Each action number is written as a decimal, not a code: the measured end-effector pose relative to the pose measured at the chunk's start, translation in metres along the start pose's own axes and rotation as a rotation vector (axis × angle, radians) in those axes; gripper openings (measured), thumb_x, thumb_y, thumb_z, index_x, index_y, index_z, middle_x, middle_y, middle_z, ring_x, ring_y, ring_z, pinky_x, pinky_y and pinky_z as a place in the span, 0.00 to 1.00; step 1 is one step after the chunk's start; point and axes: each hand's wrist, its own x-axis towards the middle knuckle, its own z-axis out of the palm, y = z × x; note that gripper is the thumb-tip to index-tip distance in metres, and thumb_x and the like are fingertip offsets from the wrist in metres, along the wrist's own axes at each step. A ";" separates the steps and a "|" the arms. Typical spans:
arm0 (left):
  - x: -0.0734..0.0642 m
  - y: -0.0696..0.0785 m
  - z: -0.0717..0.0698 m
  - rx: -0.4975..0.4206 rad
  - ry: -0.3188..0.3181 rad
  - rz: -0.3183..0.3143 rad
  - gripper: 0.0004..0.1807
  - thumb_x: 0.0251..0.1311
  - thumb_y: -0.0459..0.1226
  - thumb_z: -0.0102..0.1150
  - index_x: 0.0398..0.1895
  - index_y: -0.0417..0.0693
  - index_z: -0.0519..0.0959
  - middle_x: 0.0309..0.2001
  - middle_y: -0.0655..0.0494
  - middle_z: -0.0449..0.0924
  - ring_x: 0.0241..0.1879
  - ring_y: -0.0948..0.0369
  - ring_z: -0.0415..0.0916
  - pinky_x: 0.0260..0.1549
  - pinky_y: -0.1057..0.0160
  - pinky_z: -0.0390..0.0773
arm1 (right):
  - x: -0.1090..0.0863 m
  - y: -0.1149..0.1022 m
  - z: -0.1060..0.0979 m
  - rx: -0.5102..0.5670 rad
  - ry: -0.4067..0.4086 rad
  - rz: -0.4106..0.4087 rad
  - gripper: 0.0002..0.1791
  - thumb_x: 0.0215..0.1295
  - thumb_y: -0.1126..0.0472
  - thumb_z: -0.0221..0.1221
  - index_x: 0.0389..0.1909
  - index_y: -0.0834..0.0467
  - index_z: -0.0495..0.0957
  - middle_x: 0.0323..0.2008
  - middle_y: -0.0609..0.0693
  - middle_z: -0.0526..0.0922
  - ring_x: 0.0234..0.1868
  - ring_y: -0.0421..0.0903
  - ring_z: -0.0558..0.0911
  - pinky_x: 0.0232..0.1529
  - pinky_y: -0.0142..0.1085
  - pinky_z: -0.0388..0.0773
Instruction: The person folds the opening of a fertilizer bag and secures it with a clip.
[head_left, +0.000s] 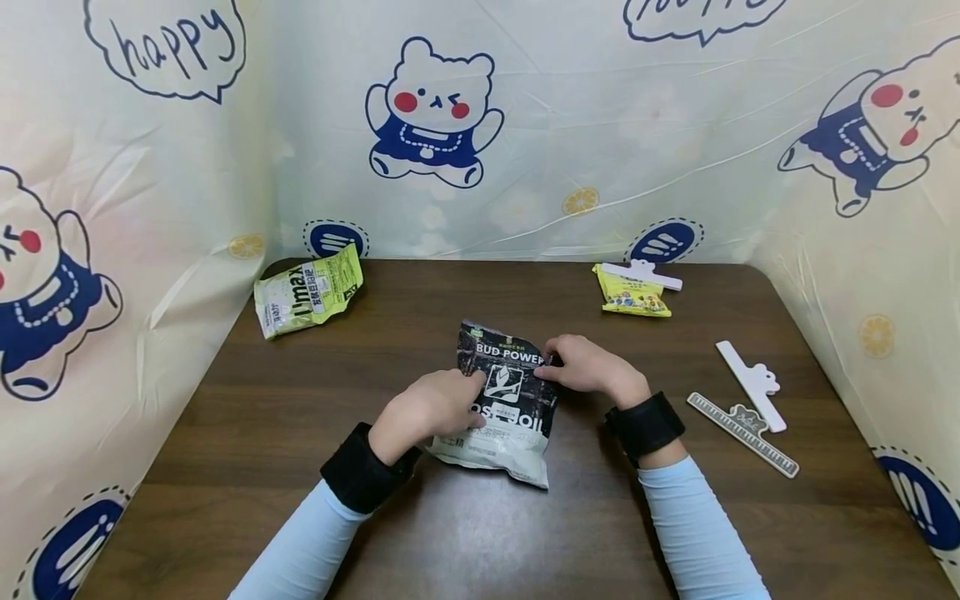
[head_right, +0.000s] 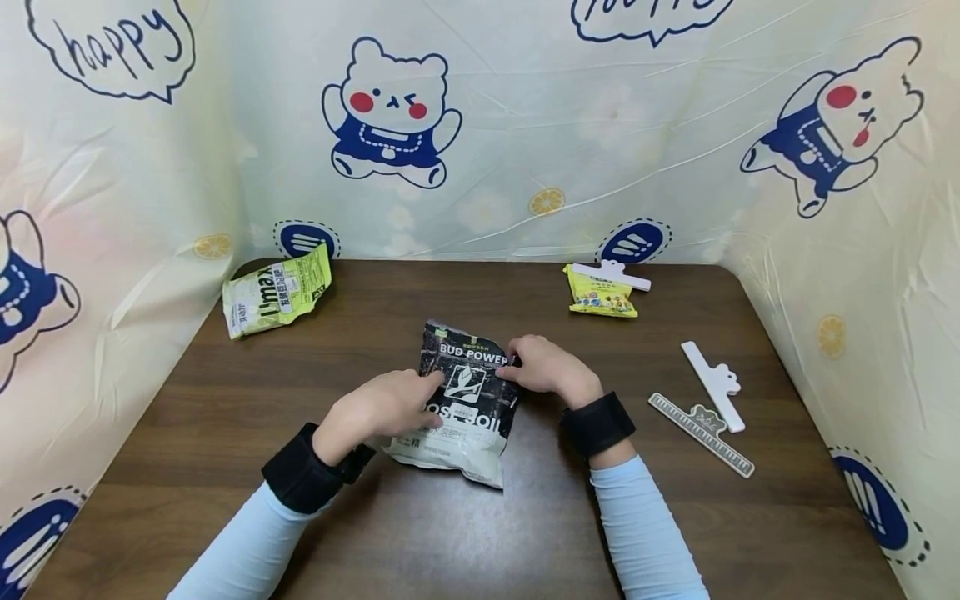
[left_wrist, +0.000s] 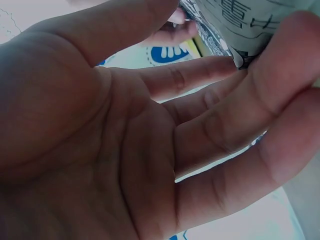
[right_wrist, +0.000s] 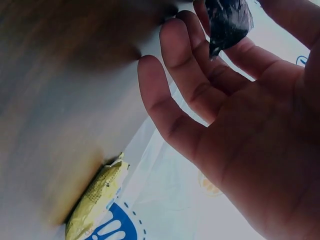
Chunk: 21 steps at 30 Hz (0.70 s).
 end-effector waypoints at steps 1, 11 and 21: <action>0.000 0.002 0.001 0.006 -0.002 0.000 0.35 0.70 0.47 0.66 0.73 0.38 0.68 0.59 0.37 0.83 0.57 0.46 0.82 0.54 0.46 0.82 | 0.001 0.000 0.001 -0.002 0.000 0.010 0.15 0.76 0.54 0.61 0.48 0.63 0.82 0.42 0.57 0.84 0.42 0.54 0.79 0.48 0.51 0.79; -0.002 0.017 0.008 0.036 -0.013 0.036 0.36 0.70 0.50 0.66 0.71 0.36 0.70 0.57 0.40 0.85 0.54 0.48 0.84 0.53 0.49 0.84 | 0.003 0.001 0.004 0.004 -0.012 0.025 0.13 0.76 0.59 0.61 0.50 0.65 0.79 0.38 0.57 0.82 0.38 0.53 0.79 0.45 0.49 0.78; -0.002 0.020 0.010 0.032 -0.012 0.034 0.37 0.71 0.50 0.64 0.73 0.37 0.68 0.58 0.40 0.84 0.56 0.48 0.83 0.54 0.48 0.83 | 0.003 0.003 0.005 0.008 -0.031 0.015 0.11 0.78 0.57 0.59 0.45 0.62 0.78 0.36 0.55 0.81 0.37 0.52 0.78 0.43 0.48 0.77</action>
